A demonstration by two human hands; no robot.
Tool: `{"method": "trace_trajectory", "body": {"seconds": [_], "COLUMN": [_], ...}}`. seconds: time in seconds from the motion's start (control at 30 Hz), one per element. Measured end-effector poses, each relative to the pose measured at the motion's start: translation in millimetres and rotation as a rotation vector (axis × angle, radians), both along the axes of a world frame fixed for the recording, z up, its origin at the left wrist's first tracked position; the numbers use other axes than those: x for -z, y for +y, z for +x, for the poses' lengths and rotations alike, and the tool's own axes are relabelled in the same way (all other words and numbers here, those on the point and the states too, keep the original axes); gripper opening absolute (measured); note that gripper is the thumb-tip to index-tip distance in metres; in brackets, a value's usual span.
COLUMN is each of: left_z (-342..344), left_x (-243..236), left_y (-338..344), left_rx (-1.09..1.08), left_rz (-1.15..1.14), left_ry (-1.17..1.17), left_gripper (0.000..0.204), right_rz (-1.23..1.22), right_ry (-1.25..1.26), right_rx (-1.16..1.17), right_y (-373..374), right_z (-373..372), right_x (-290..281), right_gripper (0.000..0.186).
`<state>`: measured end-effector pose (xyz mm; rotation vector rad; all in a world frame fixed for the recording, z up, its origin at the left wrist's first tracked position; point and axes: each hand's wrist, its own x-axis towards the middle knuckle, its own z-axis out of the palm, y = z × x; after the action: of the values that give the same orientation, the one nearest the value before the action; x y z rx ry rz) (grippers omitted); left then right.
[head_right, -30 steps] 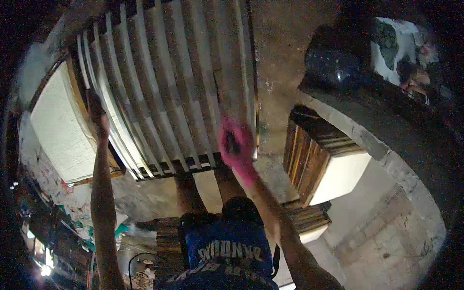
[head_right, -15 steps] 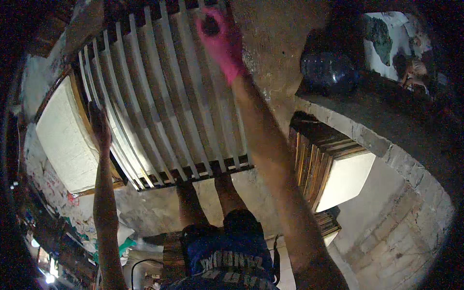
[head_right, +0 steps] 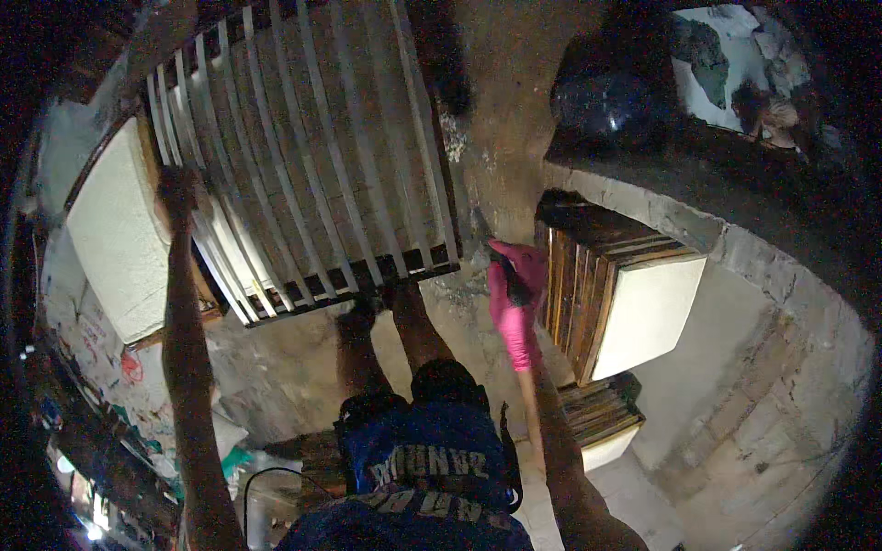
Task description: The person prepares blocks of tofu by placing a slatted grate over a mold and cutting into the white tofu substance with a small tool while wearing a pink glove.
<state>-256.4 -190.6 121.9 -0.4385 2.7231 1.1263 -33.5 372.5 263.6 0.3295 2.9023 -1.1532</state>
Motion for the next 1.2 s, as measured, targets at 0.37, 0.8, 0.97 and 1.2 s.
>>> {"method": "trace_trajectory", "body": {"seconds": [0.37, 0.8, 0.97, 1.2], "left_z": [170.0, 402.7, 504.6, 707.9], "left_x": [-256.7, -115.9, -42.7, 5.3], "left_y": [119.8, 101.1, 110.3, 192.2], "left_rx": [-0.568, -0.687, -0.744, -0.766], "left_rz": [0.231, 0.186, -0.071, 0.333], "left_ry": [0.904, 0.69, 0.291, -0.475], "left_gripper": [0.025, 0.054, 0.074, 0.056], "right_rz": [0.07, 0.414, 0.138, 0.233], "right_ry": [0.654, 0.178, 0.151, -0.085], "right_rx": [-0.063, -0.856, -0.804, -0.693], "right_y": [-44.8, -171.7, -192.4, -162.7], "right_z": [-44.8, 65.9, 89.7, 97.0], "right_x": [-201.1, -285.6, -43.0, 132.5], "right_gripper": [0.046, 0.021, 0.024, 0.026]}}
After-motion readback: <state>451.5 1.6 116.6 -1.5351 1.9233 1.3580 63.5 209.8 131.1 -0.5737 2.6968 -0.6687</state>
